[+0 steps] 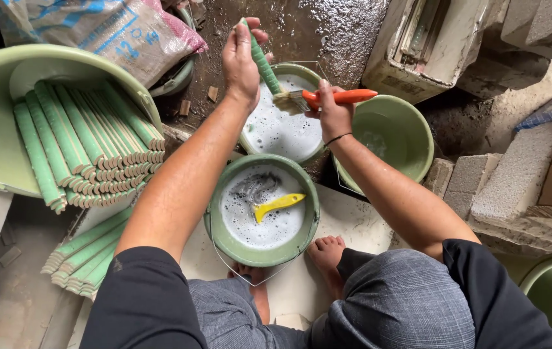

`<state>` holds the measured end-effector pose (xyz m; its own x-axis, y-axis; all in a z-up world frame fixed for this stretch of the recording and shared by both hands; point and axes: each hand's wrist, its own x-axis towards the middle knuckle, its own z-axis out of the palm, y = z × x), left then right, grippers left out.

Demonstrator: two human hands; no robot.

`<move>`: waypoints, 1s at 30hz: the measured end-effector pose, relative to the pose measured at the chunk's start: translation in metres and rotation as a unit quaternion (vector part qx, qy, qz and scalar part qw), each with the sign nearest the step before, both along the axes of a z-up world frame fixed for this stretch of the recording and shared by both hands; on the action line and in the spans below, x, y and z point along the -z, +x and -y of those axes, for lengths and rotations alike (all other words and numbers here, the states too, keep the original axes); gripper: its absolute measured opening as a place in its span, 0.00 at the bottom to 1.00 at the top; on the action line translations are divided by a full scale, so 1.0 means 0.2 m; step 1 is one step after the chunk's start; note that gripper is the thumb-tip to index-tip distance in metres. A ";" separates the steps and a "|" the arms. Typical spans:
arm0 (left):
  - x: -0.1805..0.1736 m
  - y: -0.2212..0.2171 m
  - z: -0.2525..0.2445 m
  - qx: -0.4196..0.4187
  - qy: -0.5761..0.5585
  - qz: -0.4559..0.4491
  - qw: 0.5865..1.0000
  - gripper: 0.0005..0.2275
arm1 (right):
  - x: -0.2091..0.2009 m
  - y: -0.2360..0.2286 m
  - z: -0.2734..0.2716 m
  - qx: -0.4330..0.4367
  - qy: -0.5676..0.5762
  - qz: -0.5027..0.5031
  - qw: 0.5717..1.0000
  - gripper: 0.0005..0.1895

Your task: The person is cleaning long green cylindrical handles by scrubbing them with a brush in a bucket of soapy water and then rinsing them in another bucket.

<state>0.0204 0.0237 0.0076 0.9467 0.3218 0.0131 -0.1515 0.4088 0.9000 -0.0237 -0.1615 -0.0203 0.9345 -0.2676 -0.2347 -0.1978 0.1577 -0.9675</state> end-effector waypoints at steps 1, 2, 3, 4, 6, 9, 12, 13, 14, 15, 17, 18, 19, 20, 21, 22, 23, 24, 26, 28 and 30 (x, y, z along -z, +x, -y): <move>0.01 0.00 -0.02 -0.005 -0.025 -0.005 1.000 0.18 | 0.04 -0.01 0.03 -0.005 0.003 -0.045 0.999 0.18; 0.01 -0.02 -0.01 -0.005 -0.025 -0.007 1.000 0.18 | 0.00 0.01 0.01 -0.006 0.003 -0.046 0.999 0.18; 0.02 -0.04 -0.01 0.011 -0.023 -0.028 0.999 0.19 | -0.05 0.04 0.00 0.016 0.032 -0.031 0.999 0.19; 0.01 -0.04 0.00 0.028 -0.020 -0.046 0.998 0.19 | -0.10 0.08 -0.02 0.039 0.062 -0.013 0.997 0.20; 0.02 -0.05 0.06 0.020 0.015 -0.051 0.998 0.22 | -0.23 0.10 -0.07 0.025 0.089 0.024 0.995 0.20; -0.02 -0.03 0.06 -0.005 0.015 -0.035 0.999 0.20 | -0.26 0.05 -0.09 0.000 0.098 0.038 0.994 0.20; -0.08 -0.01 0.02 -0.024 -0.031 0.010 0.999 0.06 | -0.08 0.02 -0.04 0.005 0.061 -0.015 0.998 0.17; -0.09 -0.02 0.00 -0.024 -0.040 0.027 0.999 0.05 | 0.01 0.01 -0.01 0.021 0.042 -0.053 0.997 0.16; -0.06 -0.04 0.02 -0.025 -0.040 0.025 0.999 0.05 | -0.04 0.02 -0.03 0.020 0.042 -0.055 0.997 0.16; -0.04 -0.06 0.03 -0.012 -0.023 0.012 1.000 0.05 | -0.09 0.03 -0.05 0.022 0.064 -0.042 0.997 0.17; -0.03 -0.09 0.07 0.004 -0.006 -0.002 1.000 0.06 | -0.21 0.03 -0.11 0.027 0.085 -0.029 0.996 0.18; -0.04 -0.11 0.08 0.021 0.023 0.003 1.000 0.08 | -0.28 0.02 -0.14 0.008 0.106 0.010 0.994 0.19; -0.05 -0.12 0.09 0.038 0.052 0.007 0.998 0.11 | -0.35 0.00 -0.17 -0.011 0.126 0.049 0.991 0.21; -0.07 -0.10 0.06 0.038 0.053 0.007 0.998 0.11 | -0.30 0.00 -0.15 -0.010 0.127 0.049 0.991 0.21; -0.08 -0.08 0.03 0.041 0.019 0.041 0.998 0.12 | -0.26 -0.01 -0.12 -0.026 0.096 0.069 0.993 0.19; -0.11 -0.04 0.00 0.044 -0.016 0.077 0.996 0.12 | -0.22 0.00 -0.10 -0.043 0.065 0.091 0.993 0.18; -0.14 -0.03 -0.04 0.044 -0.015 0.079 0.996 0.12 | -0.15 0.00 -0.07 -0.043 0.065 0.093 0.993 0.18; -0.16 -0.03 -0.07 0.031 -0.013 0.081 0.996 0.12 | -0.09 -0.01 -0.05 -0.024 0.044 0.029 0.998 0.17; -0.16 -0.05 -0.08 0.018 -0.011 0.079 0.997 0.12 | -0.06 -0.01 -0.03 -0.006 0.022 -0.038 0.999 0.16; -0.11 -0.09 -0.05 0.043 -0.054 0.054 0.996 0.12 | -0.15 0.00 -0.06 -0.019 0.046 0.036 0.998 0.16; -0.12 -0.13 0.03 0.028 -0.039 -0.002 0.999 0.11 | -0.24 0.01 -0.13 -0.028 0.074 0.084 0.993 0.17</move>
